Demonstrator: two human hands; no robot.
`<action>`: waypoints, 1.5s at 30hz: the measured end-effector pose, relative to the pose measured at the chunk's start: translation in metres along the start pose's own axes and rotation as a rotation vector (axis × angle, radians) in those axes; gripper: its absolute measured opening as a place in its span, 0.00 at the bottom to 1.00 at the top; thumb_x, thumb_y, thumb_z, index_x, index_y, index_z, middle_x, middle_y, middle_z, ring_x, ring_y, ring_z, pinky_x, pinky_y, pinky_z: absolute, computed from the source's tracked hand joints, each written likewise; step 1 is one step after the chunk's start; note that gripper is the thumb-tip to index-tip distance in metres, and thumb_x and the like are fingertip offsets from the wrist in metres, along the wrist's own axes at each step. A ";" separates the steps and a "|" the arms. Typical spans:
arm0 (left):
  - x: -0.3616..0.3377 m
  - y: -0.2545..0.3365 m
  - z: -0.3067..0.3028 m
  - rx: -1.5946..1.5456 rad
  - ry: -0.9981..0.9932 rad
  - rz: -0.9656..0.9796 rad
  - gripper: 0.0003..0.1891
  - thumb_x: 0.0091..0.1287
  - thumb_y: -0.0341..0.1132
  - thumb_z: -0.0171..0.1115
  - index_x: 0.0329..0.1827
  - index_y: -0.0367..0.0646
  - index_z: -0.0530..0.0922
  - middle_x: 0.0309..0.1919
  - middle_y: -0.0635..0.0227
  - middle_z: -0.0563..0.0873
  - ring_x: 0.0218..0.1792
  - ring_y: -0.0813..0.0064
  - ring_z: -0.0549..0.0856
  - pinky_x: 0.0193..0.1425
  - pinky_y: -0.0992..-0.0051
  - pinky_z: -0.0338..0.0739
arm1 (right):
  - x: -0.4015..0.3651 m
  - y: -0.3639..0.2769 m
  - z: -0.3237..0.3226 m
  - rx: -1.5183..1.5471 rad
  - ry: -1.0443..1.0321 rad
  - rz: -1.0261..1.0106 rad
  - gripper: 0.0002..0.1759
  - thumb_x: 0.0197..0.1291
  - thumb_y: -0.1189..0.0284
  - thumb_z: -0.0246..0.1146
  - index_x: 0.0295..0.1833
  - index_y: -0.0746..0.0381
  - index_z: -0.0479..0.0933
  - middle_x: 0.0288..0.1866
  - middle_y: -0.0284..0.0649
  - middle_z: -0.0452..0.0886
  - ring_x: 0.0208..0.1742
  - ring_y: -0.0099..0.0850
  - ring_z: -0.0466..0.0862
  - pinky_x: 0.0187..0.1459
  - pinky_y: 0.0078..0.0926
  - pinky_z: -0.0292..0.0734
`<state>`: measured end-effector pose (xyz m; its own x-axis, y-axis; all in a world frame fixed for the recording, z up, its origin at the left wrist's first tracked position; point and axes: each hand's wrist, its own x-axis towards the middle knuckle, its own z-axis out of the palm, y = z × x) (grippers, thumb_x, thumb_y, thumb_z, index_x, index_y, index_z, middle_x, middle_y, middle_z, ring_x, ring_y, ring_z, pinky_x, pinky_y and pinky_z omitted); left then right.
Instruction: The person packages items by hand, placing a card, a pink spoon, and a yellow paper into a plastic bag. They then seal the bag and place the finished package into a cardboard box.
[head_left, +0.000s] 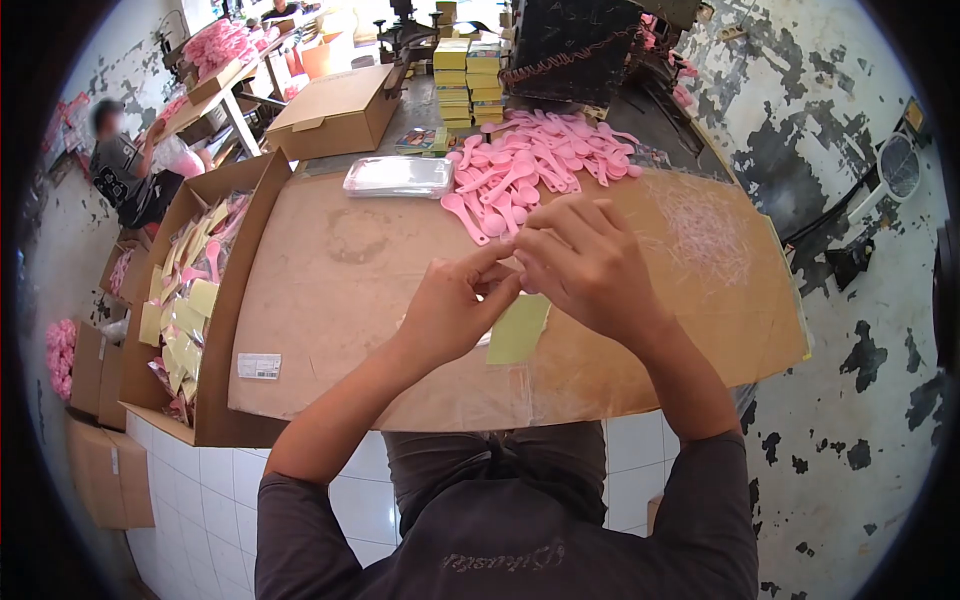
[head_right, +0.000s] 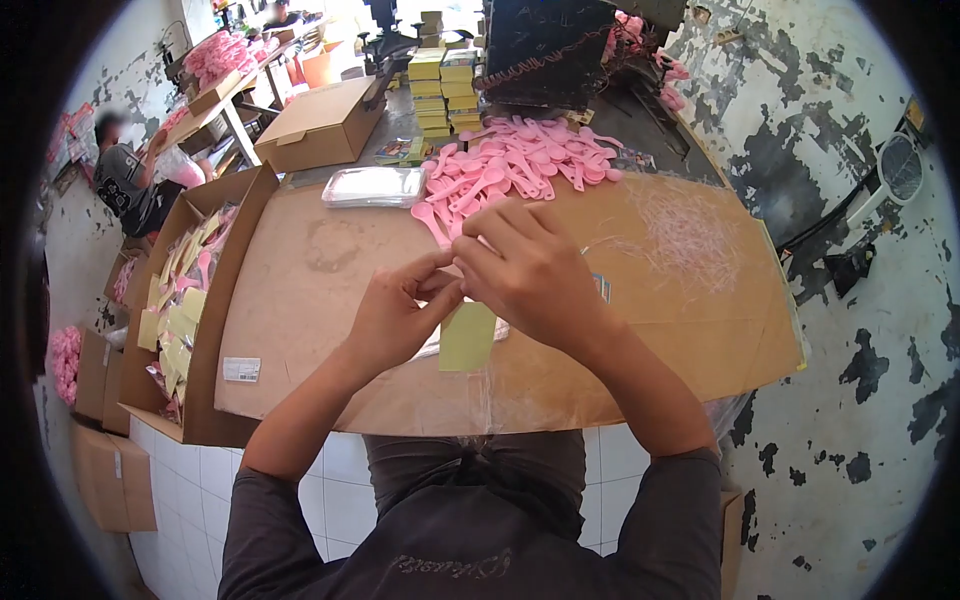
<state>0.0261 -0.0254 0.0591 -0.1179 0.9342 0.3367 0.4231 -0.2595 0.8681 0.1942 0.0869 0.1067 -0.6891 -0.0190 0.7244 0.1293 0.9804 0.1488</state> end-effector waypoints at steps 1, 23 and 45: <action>0.000 0.000 0.001 0.078 0.007 0.019 0.18 0.77 0.30 0.66 0.66 0.30 0.80 0.42 0.59 0.95 0.43 0.76 0.93 0.47 0.73 0.86 | -0.001 0.000 0.003 -0.050 -0.015 -0.025 0.13 0.50 0.70 0.75 0.40 0.60 0.82 0.44 0.36 0.81 0.52 0.34 0.82 0.51 0.37 0.75; 0.012 -0.050 -0.011 -0.534 0.001 -0.185 0.18 0.80 0.30 0.62 0.70 0.33 0.78 0.50 0.58 0.93 0.50 0.78 0.91 0.55 0.78 0.85 | -0.189 0.194 -0.064 -0.559 -0.132 0.661 0.26 0.59 0.84 0.62 0.66 0.64 0.79 0.59 0.52 0.84 0.64 0.49 0.82 0.68 0.44 0.74; 0.006 -0.067 0.002 -0.480 0.023 -0.248 0.16 0.80 0.34 0.64 0.64 0.34 0.83 0.48 0.62 0.93 0.46 0.79 0.90 0.50 0.77 0.86 | -0.068 0.033 0.061 1.255 -0.239 0.899 0.12 0.71 0.76 0.69 0.57 0.69 0.83 0.45 0.35 0.88 0.46 0.20 0.87 0.49 0.21 0.82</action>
<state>-0.0013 -0.0024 0.0025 -0.1840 0.9775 0.1034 -0.0776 -0.1193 0.9898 0.2019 0.1329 0.0219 -0.8238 0.5528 0.1258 -0.0259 0.1849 -0.9824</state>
